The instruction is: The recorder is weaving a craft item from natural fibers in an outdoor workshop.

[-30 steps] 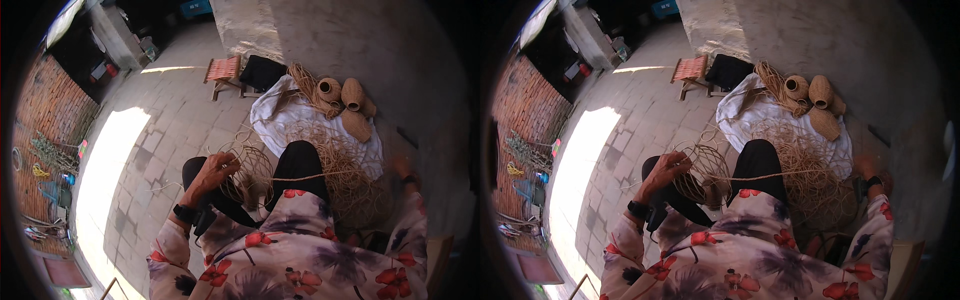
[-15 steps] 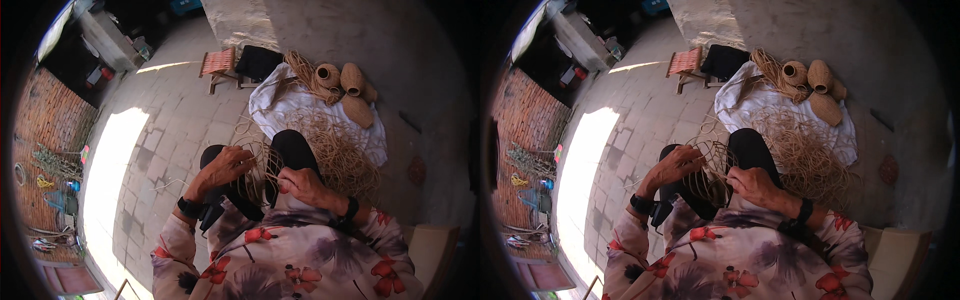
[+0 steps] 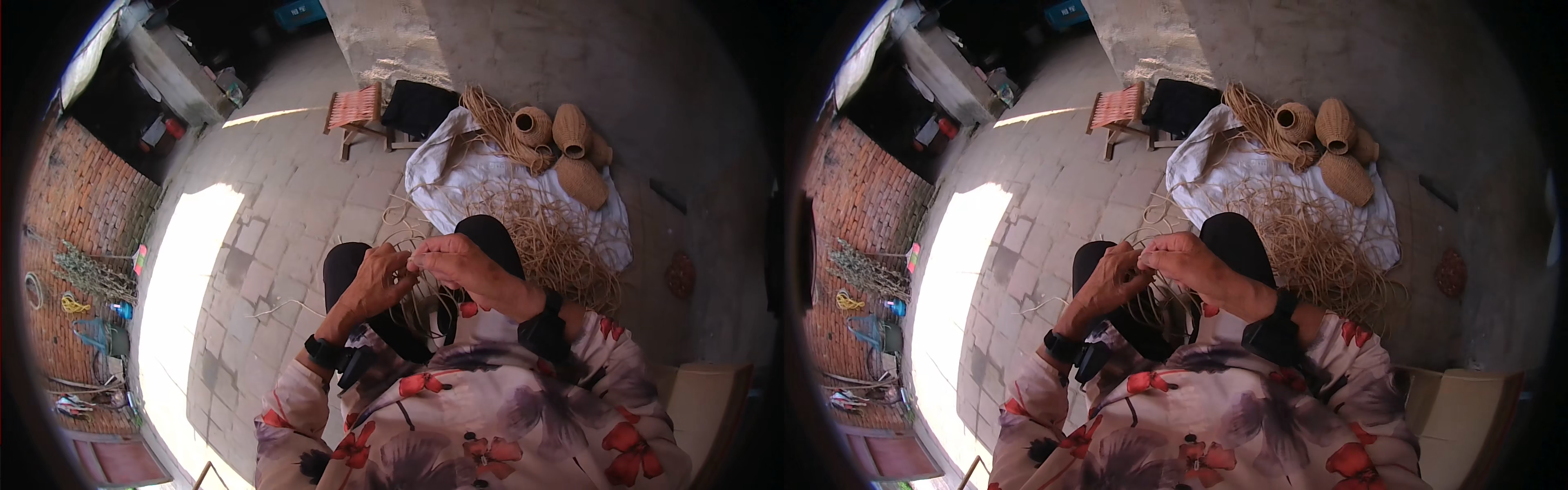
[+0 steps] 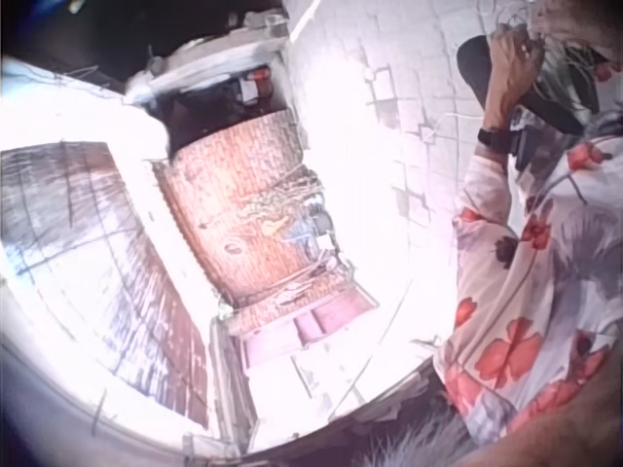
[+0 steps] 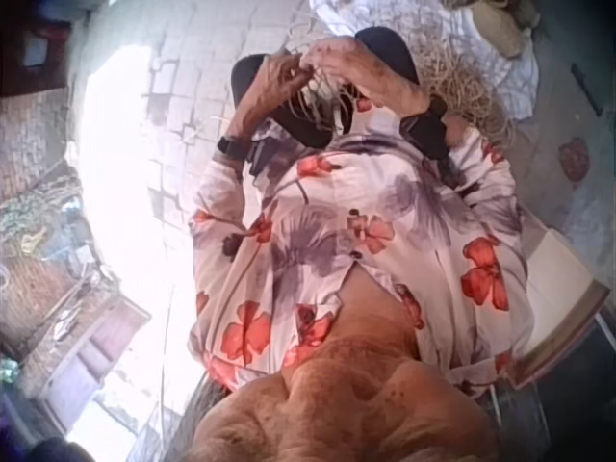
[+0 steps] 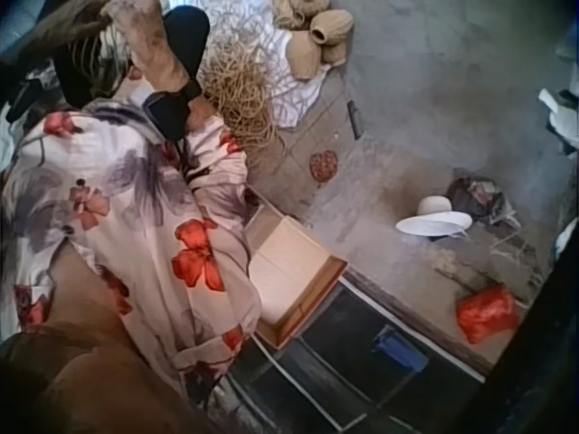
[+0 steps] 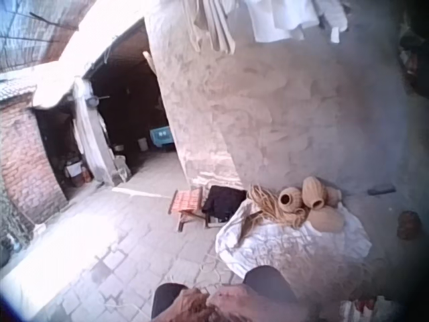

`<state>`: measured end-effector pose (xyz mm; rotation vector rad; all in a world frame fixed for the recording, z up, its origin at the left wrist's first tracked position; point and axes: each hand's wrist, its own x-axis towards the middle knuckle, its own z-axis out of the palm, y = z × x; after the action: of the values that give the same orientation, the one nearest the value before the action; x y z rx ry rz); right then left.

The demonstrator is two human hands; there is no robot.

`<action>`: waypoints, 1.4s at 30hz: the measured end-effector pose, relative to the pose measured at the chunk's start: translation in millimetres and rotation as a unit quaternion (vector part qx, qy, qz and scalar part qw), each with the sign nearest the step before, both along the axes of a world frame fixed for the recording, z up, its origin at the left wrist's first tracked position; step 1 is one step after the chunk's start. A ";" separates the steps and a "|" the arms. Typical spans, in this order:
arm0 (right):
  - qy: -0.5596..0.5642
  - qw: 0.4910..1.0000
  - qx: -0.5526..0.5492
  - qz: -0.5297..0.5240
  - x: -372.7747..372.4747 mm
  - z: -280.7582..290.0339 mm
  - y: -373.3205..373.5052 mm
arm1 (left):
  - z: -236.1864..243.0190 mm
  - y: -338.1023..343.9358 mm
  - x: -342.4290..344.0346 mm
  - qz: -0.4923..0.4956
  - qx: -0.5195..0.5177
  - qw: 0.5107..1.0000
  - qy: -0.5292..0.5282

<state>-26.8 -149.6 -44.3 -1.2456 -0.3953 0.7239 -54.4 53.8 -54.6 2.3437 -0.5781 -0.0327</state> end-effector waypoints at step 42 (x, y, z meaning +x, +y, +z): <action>-0.705 0.615 -0.348 -0.059 27.3 81.1 -35.8 | -6.4 12.5 8.6 0.047 -0.194 0.969 0.146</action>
<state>0.5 -185.4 36.8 -2.4365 -1.3814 -0.5118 -45.7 66.2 -61.0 1.9343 -0.2946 -0.1990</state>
